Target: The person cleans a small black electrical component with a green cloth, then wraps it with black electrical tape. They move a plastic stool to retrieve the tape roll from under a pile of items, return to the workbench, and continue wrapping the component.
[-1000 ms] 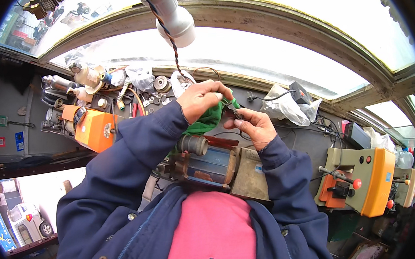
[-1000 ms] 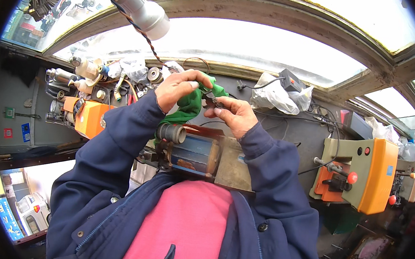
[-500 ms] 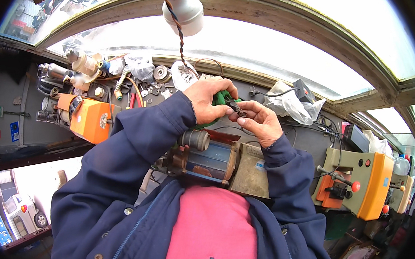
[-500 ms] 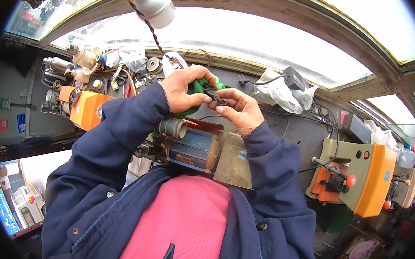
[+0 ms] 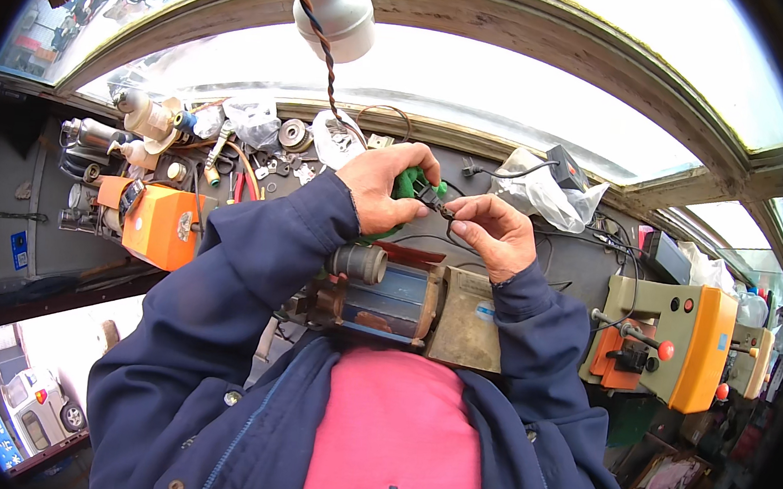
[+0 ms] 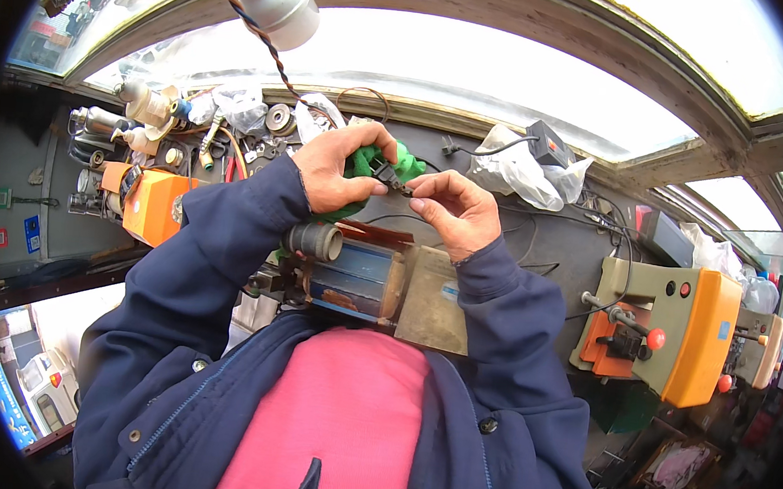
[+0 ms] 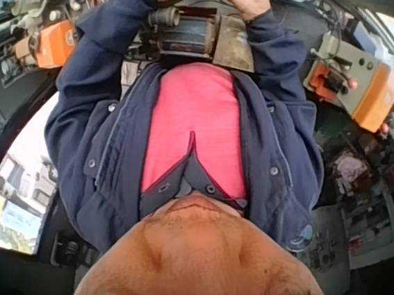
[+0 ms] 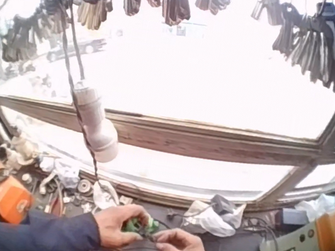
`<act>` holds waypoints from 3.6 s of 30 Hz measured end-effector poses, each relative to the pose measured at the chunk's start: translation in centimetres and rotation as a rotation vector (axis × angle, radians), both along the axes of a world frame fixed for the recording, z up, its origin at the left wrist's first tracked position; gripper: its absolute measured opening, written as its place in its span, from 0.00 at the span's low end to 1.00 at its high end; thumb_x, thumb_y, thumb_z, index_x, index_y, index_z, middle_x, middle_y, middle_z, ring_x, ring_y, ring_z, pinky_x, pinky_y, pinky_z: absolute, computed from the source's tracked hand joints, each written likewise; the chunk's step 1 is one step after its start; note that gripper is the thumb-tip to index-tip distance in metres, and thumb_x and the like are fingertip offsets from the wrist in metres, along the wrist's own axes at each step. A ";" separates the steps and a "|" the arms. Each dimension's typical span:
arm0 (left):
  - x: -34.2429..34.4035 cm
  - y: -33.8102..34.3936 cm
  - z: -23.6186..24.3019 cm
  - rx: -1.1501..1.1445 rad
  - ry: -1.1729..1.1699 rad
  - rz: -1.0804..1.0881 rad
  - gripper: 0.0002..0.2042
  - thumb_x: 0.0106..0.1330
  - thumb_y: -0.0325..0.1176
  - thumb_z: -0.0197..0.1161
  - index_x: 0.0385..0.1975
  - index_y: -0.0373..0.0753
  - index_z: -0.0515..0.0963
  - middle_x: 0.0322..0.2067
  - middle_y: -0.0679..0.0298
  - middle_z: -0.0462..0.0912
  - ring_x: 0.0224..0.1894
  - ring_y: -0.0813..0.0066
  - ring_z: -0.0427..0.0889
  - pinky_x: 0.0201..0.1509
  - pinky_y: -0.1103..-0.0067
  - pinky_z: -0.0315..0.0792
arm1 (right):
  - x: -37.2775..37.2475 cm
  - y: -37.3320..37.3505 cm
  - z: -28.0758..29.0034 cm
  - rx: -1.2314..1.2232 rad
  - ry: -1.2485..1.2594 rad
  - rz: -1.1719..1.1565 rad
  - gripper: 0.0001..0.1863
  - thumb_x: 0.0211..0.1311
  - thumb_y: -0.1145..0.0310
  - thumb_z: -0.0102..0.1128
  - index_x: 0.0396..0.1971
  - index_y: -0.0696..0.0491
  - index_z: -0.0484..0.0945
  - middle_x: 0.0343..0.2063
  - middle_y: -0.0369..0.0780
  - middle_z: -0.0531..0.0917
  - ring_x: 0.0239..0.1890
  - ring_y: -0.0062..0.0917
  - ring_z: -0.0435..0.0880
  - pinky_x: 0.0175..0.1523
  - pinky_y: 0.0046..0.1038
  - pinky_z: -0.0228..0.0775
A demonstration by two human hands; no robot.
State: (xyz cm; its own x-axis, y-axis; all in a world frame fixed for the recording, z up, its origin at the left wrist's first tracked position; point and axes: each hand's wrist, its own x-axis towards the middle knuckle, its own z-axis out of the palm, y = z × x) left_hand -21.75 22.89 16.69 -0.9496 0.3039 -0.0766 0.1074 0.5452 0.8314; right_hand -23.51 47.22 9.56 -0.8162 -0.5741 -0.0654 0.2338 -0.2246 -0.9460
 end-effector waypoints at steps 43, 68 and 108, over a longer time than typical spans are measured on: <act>-0.1 0.2 -0.1 -0.011 -0.105 -0.051 0.19 0.57 0.33 0.72 0.47 0.39 0.74 0.37 0.53 0.84 0.42 0.55 0.83 0.50 0.68 0.76 | 0.2 -0.3 -1.2 0.088 0.029 -0.095 0.05 0.73 0.76 0.57 0.43 0.60 0.73 0.36 0.39 0.83 0.39 0.23 0.85 0.51 0.27 0.78; -0.5 0.4 0.3 -0.032 -0.151 -0.069 0.17 0.58 0.36 0.69 0.42 0.36 0.75 0.30 0.59 0.77 0.35 0.70 0.76 0.44 0.74 0.72 | 0.3 -0.5 0.0 0.037 0.058 -0.176 0.02 0.75 0.78 0.52 0.43 0.59 0.72 0.38 0.41 0.83 0.43 0.23 0.84 0.53 0.27 0.76; -0.4 0.6 0.5 0.051 -0.009 -0.113 0.13 0.62 0.34 0.65 0.42 0.34 0.80 0.28 0.61 0.82 0.32 0.75 0.79 0.40 0.76 0.74 | 0.0 0.4 -0.2 0.112 0.101 0.034 0.07 0.69 0.72 0.66 0.41 0.60 0.83 0.34 0.33 0.85 0.40 0.14 0.78 0.49 0.20 0.71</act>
State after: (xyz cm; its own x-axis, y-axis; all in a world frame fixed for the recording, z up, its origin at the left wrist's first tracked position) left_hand -22.10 23.49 17.19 -0.9082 0.4131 -0.0667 0.1582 0.4867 0.8592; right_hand -23.54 47.58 9.39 -0.8023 -0.5949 -0.0491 0.1419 -0.1101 -0.9837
